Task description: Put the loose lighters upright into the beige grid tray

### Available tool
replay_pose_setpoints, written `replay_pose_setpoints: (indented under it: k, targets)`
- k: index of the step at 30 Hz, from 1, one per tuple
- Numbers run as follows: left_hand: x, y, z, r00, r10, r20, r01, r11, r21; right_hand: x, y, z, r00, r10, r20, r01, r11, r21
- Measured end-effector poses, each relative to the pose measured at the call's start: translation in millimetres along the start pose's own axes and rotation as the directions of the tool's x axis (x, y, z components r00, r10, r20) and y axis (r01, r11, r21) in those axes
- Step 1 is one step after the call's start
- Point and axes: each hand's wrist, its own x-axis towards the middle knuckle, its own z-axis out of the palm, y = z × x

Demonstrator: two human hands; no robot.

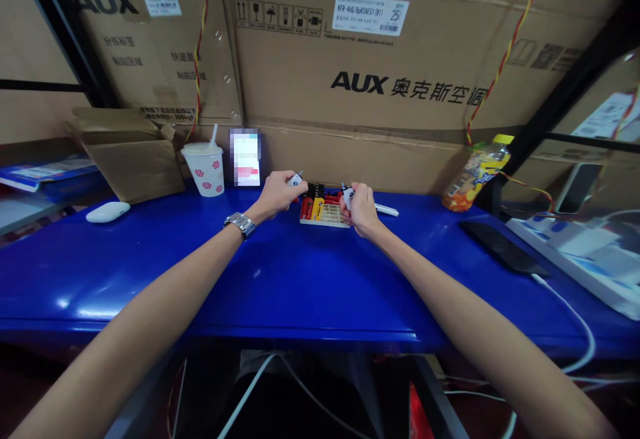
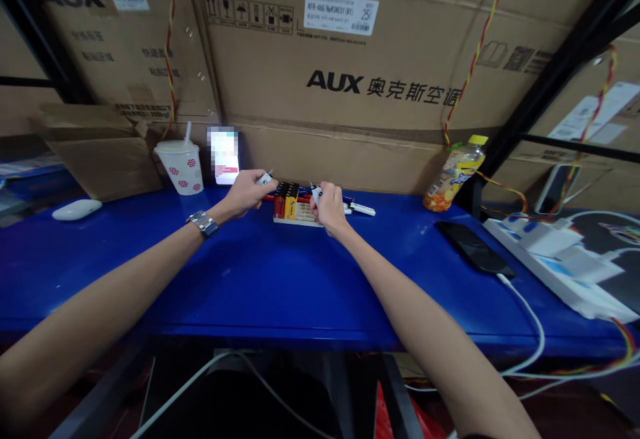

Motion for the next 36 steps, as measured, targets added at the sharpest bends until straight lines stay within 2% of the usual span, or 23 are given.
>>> replay_pose_setpoints:
  k: [3,10,15,18,21,24,26,31,36]
  targets:
    - [0,0,-0.2,1.000,0.001,0.001,-0.001,1.000,0.011,-2,-4,1,0.988,0.142,-0.063,-0.135,0.984,0.114]
    - [0,-1,-0.2,1.000,-0.016,0.002,0.016,1.000,0.017,-3,-8,3,0.980,0.183,-0.074,-0.170,0.973,0.155]
    - [0,-2,0.4,0.999,0.030,-0.043,-0.029,1.000,0.009,2,-4,-2,0.972,0.233,0.031,-0.234,0.956,0.174]
    - [0,-3,0.9,0.998,0.049,-0.044,-0.046,0.998,0.050,5,2,-3,0.986,0.156,0.064,-0.164,0.975,0.149]
    - [1,-4,2.0,0.998,0.050,-0.046,-0.046,0.995,0.087,10,11,-3,0.998,-0.016,0.063,0.011,0.997,0.083]
    - [2,-7,2.9,0.996,0.079,-0.052,-0.073,0.991,0.114,17,20,-5,0.965,-0.256,0.058,0.262,0.957,-0.122]
    - [3,-7,3.2,0.992,0.112,-0.062,-0.102,0.985,0.141,22,25,-7,0.937,-0.344,0.069,0.350,0.905,-0.243]
    - [2,-6,4.1,0.989,0.135,-0.054,-0.124,0.977,0.176,29,31,-8,0.926,-0.371,0.070,0.375,0.880,-0.290]
    - [1,-5,5.2,0.990,0.135,-0.041,-0.124,0.974,0.192,32,31,-8,0.925,-0.350,0.148,0.380,0.860,-0.340]
